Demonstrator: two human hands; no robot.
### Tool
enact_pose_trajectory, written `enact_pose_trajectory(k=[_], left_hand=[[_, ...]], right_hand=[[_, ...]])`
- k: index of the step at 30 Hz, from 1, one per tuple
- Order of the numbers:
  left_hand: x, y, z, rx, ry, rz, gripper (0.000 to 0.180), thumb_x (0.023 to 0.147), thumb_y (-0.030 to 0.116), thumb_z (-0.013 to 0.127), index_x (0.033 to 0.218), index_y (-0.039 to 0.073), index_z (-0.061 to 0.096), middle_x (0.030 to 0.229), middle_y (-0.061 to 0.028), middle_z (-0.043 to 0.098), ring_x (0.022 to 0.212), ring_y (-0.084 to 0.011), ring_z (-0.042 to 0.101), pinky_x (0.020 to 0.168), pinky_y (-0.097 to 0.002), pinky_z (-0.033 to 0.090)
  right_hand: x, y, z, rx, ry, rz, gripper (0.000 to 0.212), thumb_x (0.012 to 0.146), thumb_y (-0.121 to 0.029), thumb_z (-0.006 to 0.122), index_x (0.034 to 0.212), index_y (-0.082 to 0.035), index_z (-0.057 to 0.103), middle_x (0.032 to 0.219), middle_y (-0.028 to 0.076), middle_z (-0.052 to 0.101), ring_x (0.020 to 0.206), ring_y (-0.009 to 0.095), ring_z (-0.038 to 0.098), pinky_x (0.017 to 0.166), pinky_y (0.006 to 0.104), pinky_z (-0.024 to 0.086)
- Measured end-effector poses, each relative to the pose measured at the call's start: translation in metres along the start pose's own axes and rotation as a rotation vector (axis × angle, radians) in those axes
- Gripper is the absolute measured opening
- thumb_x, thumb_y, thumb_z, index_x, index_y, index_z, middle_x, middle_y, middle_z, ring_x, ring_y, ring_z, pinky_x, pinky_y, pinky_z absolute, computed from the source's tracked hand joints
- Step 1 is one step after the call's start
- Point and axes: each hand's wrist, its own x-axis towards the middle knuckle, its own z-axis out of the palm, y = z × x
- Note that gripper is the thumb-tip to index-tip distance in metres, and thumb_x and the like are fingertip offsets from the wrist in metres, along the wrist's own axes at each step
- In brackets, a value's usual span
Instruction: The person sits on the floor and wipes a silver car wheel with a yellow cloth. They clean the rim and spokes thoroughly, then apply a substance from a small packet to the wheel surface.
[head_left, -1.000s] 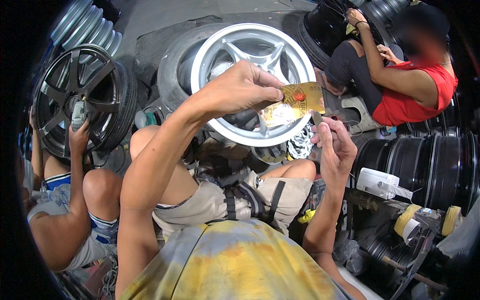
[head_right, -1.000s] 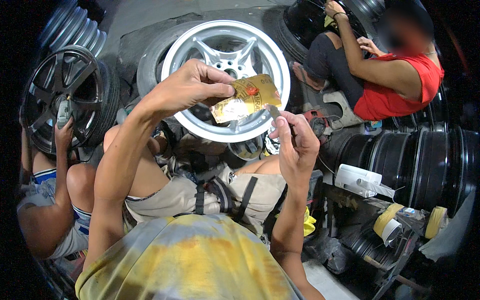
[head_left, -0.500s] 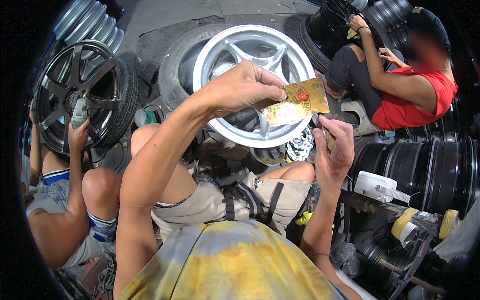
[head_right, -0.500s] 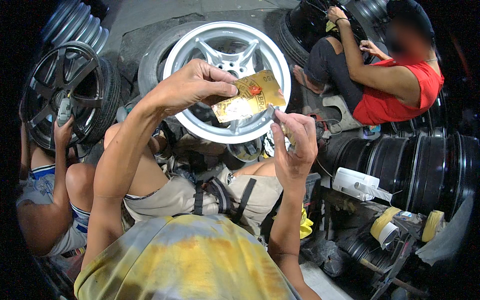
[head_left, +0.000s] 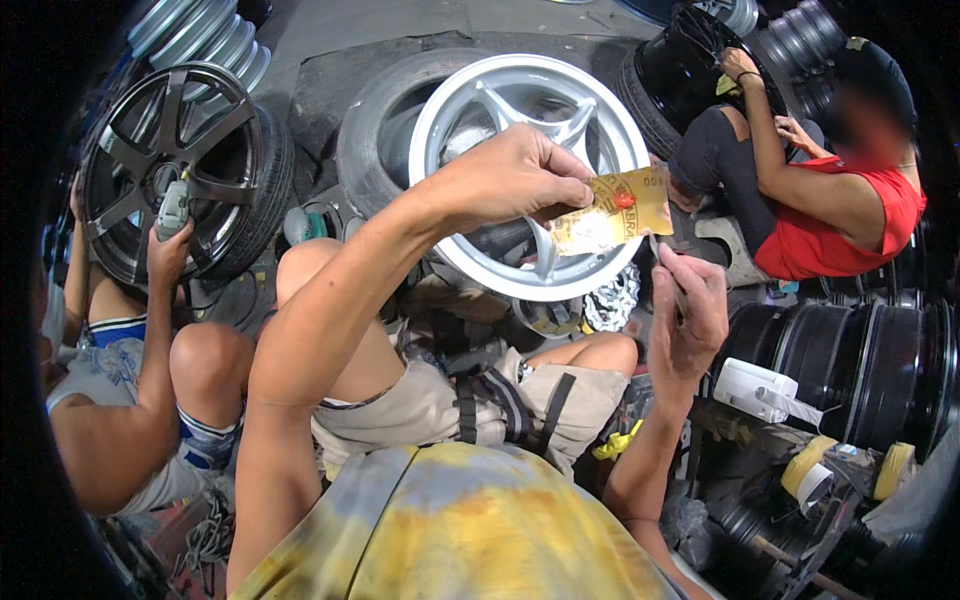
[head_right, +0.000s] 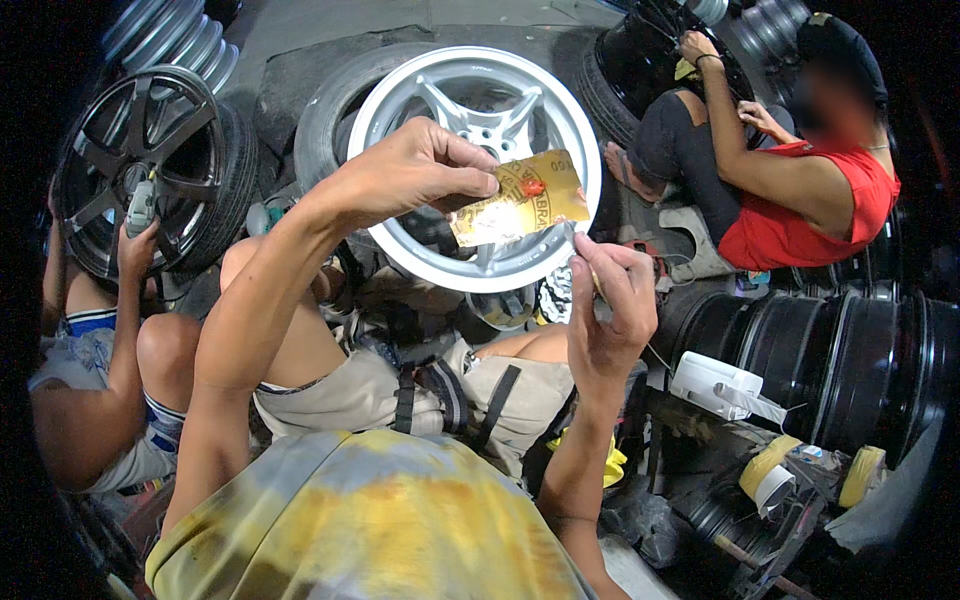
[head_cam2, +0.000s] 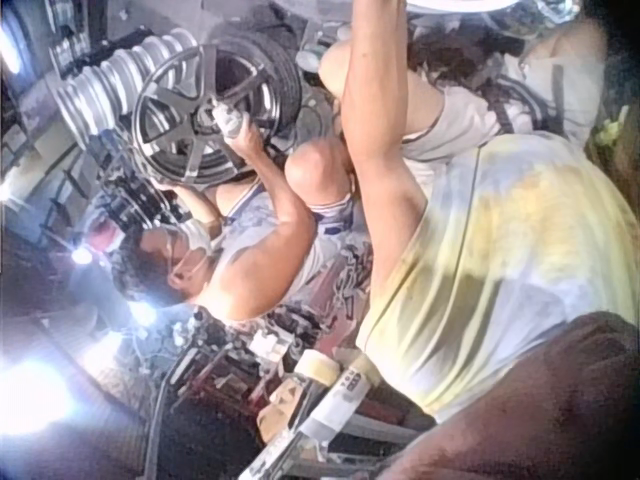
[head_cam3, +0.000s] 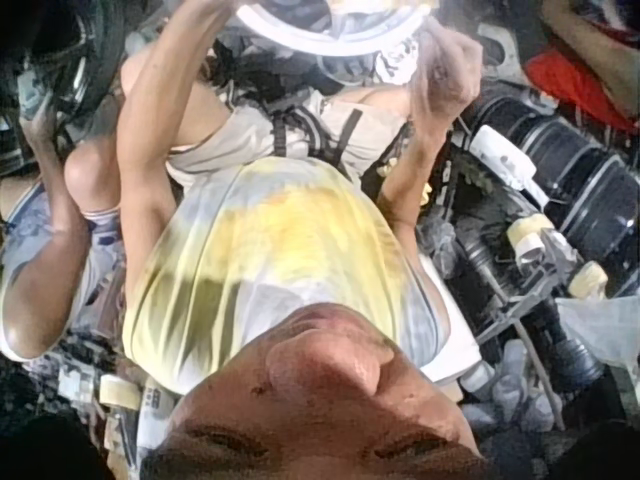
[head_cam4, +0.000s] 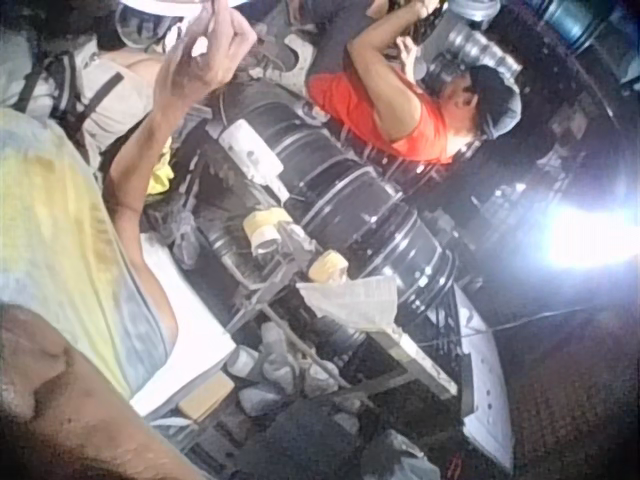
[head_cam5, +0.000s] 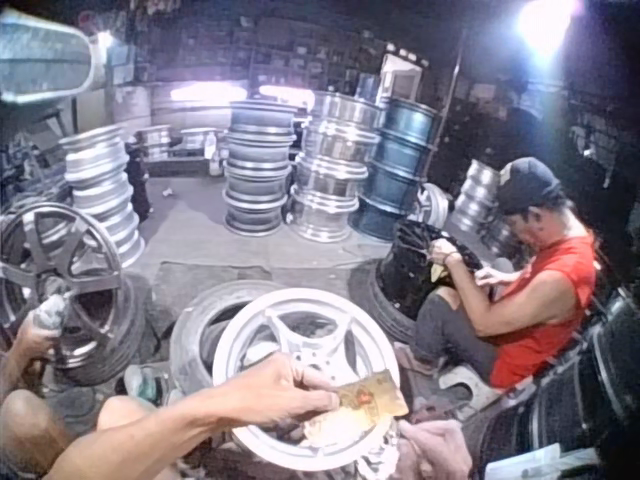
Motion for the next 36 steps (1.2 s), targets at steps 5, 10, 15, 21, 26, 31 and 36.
enact_pose_trajectory(k=[5, 10, 15, 21, 26, 31, 36], left_hand=[[0.002, -0.005, -0.002, 0.031, -0.005, 0.028, 0.026, 0.089, 0.013, 0.071, 0.109, -0.004, 0.074, 0.087, -0.0069, 0.074, 0.073, -0.0081, 0.066, 0.066, -0.0228, 0.056], [0.001, -0.004, -0.002, 0.072, 0.006, 0.029, 0.026, 0.089, 0.013, 0.071, 0.109, -0.003, 0.074, 0.085, -0.0059, 0.073, 0.071, -0.0072, 0.065, 0.065, -0.0222, 0.054], [0.001, -0.004, -0.003, 0.065, 0.006, 0.046, 0.026, 0.09, 0.013, 0.07, 0.11, -0.002, 0.074, 0.084, -0.0054, 0.073, 0.069, -0.0065, 0.063, 0.063, -0.0219, 0.052], [0.0, -0.002, -0.002, 0.089, 0.027, 0.037, 0.027, 0.089, 0.013, 0.07, 0.111, -0.002, 0.074, 0.084, -0.0058, 0.073, 0.07, -0.0068, 0.063, 0.063, -0.0218, 0.052], [-0.002, 0.002, -0.002, 0.094, 0.01, 0.033, 0.026, 0.09, 0.014, 0.07, 0.11, -0.002, 0.074, 0.086, -0.0063, 0.073, 0.071, -0.0071, 0.064, 0.064, -0.0213, 0.052], [0.002, -0.004, -0.003, 0.068, -0.013, 0.052, 0.026, 0.09, 0.012, 0.07, 0.111, -0.003, 0.073, 0.087, -0.0072, 0.073, 0.073, -0.0078, 0.065, 0.065, -0.0213, 0.053], [-0.001, 0.0, 0.0, 0.064, 0.054, 0.059, 0.023, 0.087, 0.007, 0.067, 0.104, -0.007, 0.074, 0.083, -0.0103, 0.073, 0.071, -0.0091, 0.066, 0.066, -0.0231, 0.055]], right_hand=[[-0.001, -0.001, 0.001, -0.021, -0.041, 0.007, 0.024, 0.086, 0.004, 0.07, 0.109, -0.002, 0.074, 0.093, 0.011, 0.065, 0.084, 0.019, 0.063, 0.074, 0.0321, 0.05], [0.003, -0.003, 0.002, -0.05, -0.055, -0.011, 0.022, 0.087, 0.002, 0.069, 0.108, -0.002, 0.074, 0.093, 0.011, 0.066, 0.084, 0.019, 0.063, 0.073, 0.032, 0.05], [0.004, -0.003, 0.0, -0.039, -0.07, 0.055, 0.021, 0.088, 0.001, 0.069, 0.108, -0.002, 0.074, 0.094, 0.011, 0.066, 0.086, 0.02, 0.064, 0.075, 0.0326, 0.05], [0.008, -0.002, -0.001, -0.033, -0.062, 0.056, 0.02, 0.089, 0.0, 0.069, 0.108, -0.002, 0.074, 0.095, 0.012, 0.067, 0.087, 0.02, 0.065, 0.076, 0.0312, 0.05], [0.006, 0.004, 0.004, 0.045, -0.061, 0.066, 0.02, 0.09, 0.0, 0.068, 0.109, -0.002, 0.074, 0.094, 0.012, 0.066, 0.084, 0.018, 0.064, 0.074, 0.03, 0.05], [0.0, 0.009, 0.009, 0.156, -0.096, 0.124, 0.018, 0.091, 0.001, 0.066, 0.108, 0.001, 0.073, 0.095, 0.01, 0.066, 0.084, 0.016, 0.062, 0.074, 0.0281, 0.049], [-0.003, 0.011, 0.002, 0.253, -0.104, 0.157, 0.019, 0.09, 0.001, 0.067, 0.109, 0.002, 0.072, 0.096, 0.011, 0.065, 0.085, 0.017, 0.062, 0.074, 0.0281, 0.049]])
